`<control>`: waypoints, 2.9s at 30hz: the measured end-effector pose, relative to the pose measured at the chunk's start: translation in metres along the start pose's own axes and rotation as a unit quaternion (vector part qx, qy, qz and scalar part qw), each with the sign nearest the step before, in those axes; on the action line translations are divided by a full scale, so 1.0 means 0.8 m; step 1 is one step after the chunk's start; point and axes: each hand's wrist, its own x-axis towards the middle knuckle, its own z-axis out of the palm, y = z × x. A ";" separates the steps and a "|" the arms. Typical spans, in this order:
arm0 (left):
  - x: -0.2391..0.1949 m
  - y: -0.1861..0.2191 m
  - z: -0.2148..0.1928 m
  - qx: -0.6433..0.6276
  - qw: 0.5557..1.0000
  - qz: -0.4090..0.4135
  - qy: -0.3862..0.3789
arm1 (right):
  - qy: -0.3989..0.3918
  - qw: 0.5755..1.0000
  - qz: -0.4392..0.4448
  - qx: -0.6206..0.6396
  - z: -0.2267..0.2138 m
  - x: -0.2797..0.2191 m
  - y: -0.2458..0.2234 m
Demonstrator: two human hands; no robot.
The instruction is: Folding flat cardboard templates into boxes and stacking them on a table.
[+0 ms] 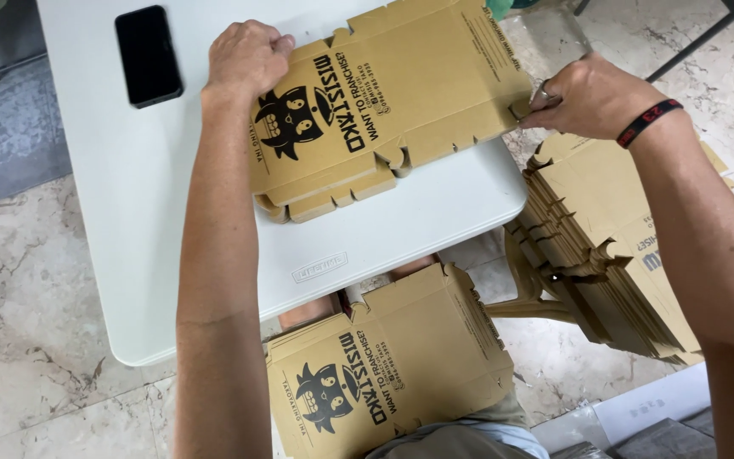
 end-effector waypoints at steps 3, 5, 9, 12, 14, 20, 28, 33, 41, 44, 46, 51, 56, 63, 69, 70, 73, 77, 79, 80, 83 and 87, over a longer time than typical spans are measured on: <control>-0.005 0.007 -0.005 -0.011 1.000 -0.006 0.003 | -0.030 0.998 0.053 0.001 -0.012 -0.005 -0.015; -0.011 0.011 -0.009 -0.023 0.999 -0.022 -0.012 | -0.043 0.993 0.086 0.062 -0.023 -0.013 -0.031; -0.007 0.005 0.001 -0.026 0.999 -0.021 -0.008 | -0.043 0.987 0.124 0.094 -0.028 -0.019 -0.045; -0.005 0.005 0.004 -0.039 0.999 -0.028 0.004 | -0.050 0.992 0.104 0.049 -0.022 -0.012 -0.032; -0.002 0.003 0.010 -0.044 0.999 -0.020 0.014 | -0.050 0.994 0.090 0.022 -0.016 -0.006 -0.022; 0.016 -0.010 0.030 -0.012 0.999 -0.003 0.041 | -0.049 0.990 0.115 0.071 -0.021 -0.012 -0.031; -0.076 0.006 -0.044 -0.083 0.995 -0.048 0.018 | 0.011 0.997 0.050 -0.057 0.008 -0.046 0.005; -0.276 -0.008 -0.057 -0.123 0.951 0.103 0.264 | 0.261 0.948 -0.148 0.103 0.125 -0.168 0.002; -0.591 -0.017 0.123 -0.466 0.727 -0.464 0.200 | -0.085 0.832 0.362 0.412 0.286 -0.220 -0.123; -0.611 -0.023 0.181 -0.614 0.603 -0.510 0.003 | -0.092 0.784 0.403 0.463 0.320 -0.204 -0.141; -0.600 -0.001 0.186 -0.629 0.586 -0.511 0.028 | -0.102 0.799 0.370 0.463 0.291 -0.213 -0.165; -0.605 0.007 0.197 -0.669 0.564 -0.481 0.053 | -0.078 0.806 0.298 0.506 0.320 -0.215 -0.143; -0.648 0.027 0.194 -0.601 0.708 -0.359 0.092 | 0.012 0.869 0.098 0.485 0.309 -0.260 -0.136; -0.647 -0.005 0.148 -0.585 0.748 -0.206 0.238 | 0.238 0.833 -0.100 0.488 0.205 -0.283 -0.137; -0.496 -0.046 0.023 -0.511 0.787 0.011 0.345 | 0.339 0.751 -0.264 0.501 0.082 -0.168 -0.160; -0.475 -0.043 0.010 -0.522 0.774 0.037 0.356 | 0.355 0.743 -0.259 0.505 0.089 -0.144 -0.155; -0.423 -0.056 0.013 -0.558 0.745 0.062 0.361 | 0.389 0.723 -0.240 0.518 0.120 -0.077 -0.144; -0.387 -0.078 0.048 -0.608 0.700 0.069 0.370 | 0.409 0.692 -0.237 0.546 0.173 -0.020 -0.113; -0.400 -0.074 0.034 -0.591 0.723 0.050 0.353 | 0.406 0.701 -0.246 0.532 0.150 -0.036 -0.136; -0.400 -0.072 0.025 -0.573 0.744 0.042 0.341 | 0.411 0.704 -0.263 0.516 0.134 -0.039 -0.147; -0.399 -0.076 0.025 -0.544 0.762 0.067 0.344 | 0.399 0.682 -0.323 0.521 0.122 -0.036 -0.160; -0.397 -0.060 0.003 -0.519 0.789 0.075 0.320 | 0.370 0.656 -0.331 0.568 0.097 -0.045 -0.176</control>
